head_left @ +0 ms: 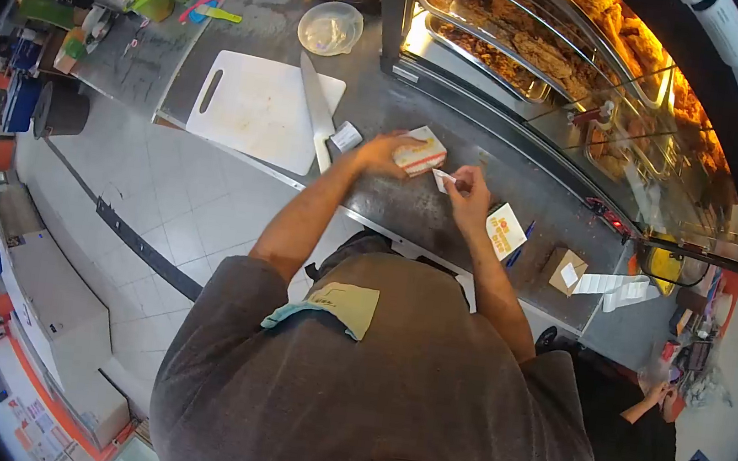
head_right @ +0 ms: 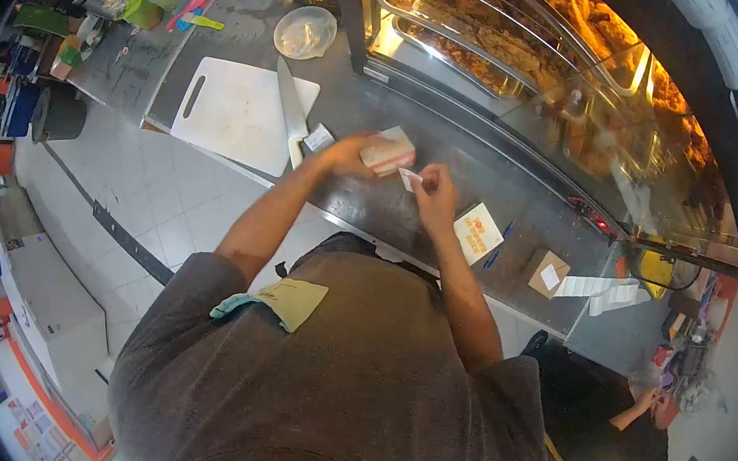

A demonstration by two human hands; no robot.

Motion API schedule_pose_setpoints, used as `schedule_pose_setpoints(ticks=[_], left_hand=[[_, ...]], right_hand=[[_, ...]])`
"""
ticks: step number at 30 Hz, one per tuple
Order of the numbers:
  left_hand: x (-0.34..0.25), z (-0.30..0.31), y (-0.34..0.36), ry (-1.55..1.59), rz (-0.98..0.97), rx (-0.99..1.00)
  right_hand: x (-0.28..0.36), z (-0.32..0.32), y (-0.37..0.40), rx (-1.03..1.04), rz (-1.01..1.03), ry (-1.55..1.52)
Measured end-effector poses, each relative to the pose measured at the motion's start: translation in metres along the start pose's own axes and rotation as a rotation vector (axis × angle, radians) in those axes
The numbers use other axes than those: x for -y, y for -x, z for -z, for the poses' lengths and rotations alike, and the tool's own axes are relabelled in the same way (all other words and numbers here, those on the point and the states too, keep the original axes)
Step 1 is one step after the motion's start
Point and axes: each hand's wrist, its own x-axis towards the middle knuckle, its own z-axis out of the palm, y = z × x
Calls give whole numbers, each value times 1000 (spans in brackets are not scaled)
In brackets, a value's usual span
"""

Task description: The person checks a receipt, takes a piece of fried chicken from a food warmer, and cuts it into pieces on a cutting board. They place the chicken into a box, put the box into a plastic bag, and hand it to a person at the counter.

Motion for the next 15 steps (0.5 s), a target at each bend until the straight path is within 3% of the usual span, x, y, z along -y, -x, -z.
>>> schedule_pose_setpoints(ticks=[1,3,5,7,11,14,15], left_hand=[[1,14,-4,5,-2,3],[1,34,-12,443,153,241],[-3,43,-17,431,180,291],[-2,45,-17,420,187,310],[19,33,-20,410,191,320],[34,25,-22,532,172,286],[34,24,-22,513,207,300]], right_hand=[[2,-9,-3,-2,-4,4],[9,-25,-10,-89,315,214],[16,-35,-16,-78,388,293],[13,-44,-25,-3,491,556],[3,-54,-33,-14,489,616],[-6,-61,-33,-183,569,477],[-11,-64,-31,-286,444,427]])
